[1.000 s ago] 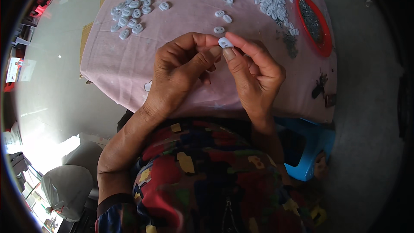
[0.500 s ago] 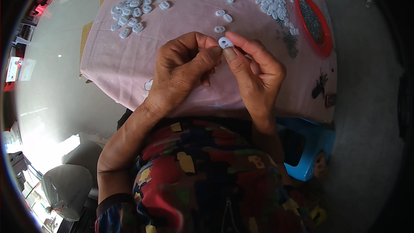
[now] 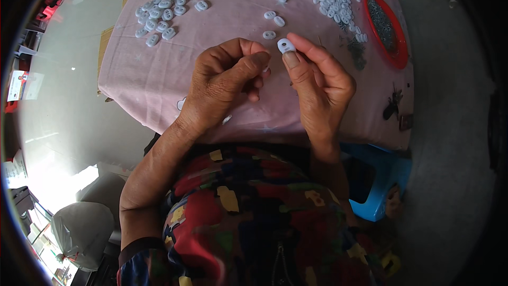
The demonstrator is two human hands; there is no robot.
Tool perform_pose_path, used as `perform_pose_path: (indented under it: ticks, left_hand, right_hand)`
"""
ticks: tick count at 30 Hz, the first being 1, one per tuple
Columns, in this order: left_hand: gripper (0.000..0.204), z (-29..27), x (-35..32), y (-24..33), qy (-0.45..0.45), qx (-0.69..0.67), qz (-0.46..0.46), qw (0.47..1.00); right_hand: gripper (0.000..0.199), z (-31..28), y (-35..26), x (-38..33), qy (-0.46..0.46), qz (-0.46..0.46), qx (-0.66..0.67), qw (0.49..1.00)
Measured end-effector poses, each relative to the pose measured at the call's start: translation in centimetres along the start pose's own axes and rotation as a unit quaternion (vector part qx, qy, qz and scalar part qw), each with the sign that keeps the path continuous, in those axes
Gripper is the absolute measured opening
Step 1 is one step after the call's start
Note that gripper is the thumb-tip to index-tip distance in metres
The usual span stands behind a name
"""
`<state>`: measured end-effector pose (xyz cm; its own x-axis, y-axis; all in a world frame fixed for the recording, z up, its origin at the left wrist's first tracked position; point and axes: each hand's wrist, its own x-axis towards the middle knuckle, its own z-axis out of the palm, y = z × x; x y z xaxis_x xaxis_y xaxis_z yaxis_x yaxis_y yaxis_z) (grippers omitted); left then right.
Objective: The person assembles plastic cord locks by inserting springs and inner parts into the outer casings by hand.
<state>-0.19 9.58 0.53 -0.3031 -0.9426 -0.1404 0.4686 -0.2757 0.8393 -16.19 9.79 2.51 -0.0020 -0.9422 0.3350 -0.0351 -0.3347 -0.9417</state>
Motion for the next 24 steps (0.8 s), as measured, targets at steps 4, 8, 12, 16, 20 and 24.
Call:
perform_pose_path:
  ticks: [4,8,12,16,20,24]
  left_hand:
    - [0.016,0.8,1.3,-0.8,0.048,-0.047,-0.024,0.997]
    - [0.017,-1.1,3.4,-2.3,0.037,-0.123,0.036,0.991]
    - [0.019,-2.3,2.3,-1.3,0.014,-0.130,0.046,0.990]
    - [0.019,-4.1,1.1,0.9,0.007,-0.118,0.046,0.992]
    - [0.023,-7.4,-1.7,2.5,0.007,-0.083,0.077,0.994]
    - [0.023,-8.7,-4.7,2.3,0.002,-0.138,0.080,0.987]
  right_hand:
    - [0.026,0.3,2.1,0.6,0.005,-0.016,0.009,1.000]
    - [0.025,-0.4,4.0,0.4,0.042,-0.021,-0.069,0.997]
    - [0.025,-2.5,4.2,1.2,-0.030,-0.045,-0.329,0.943]
    - [0.024,-3.6,5.3,1.8,-0.027,-0.185,-0.449,0.874]
    - [0.022,-0.4,1.7,-0.8,-0.138,-0.152,-0.253,0.946]
    - [0.018,4.6,1.4,-4.2,-0.441,-0.194,-0.144,0.864]
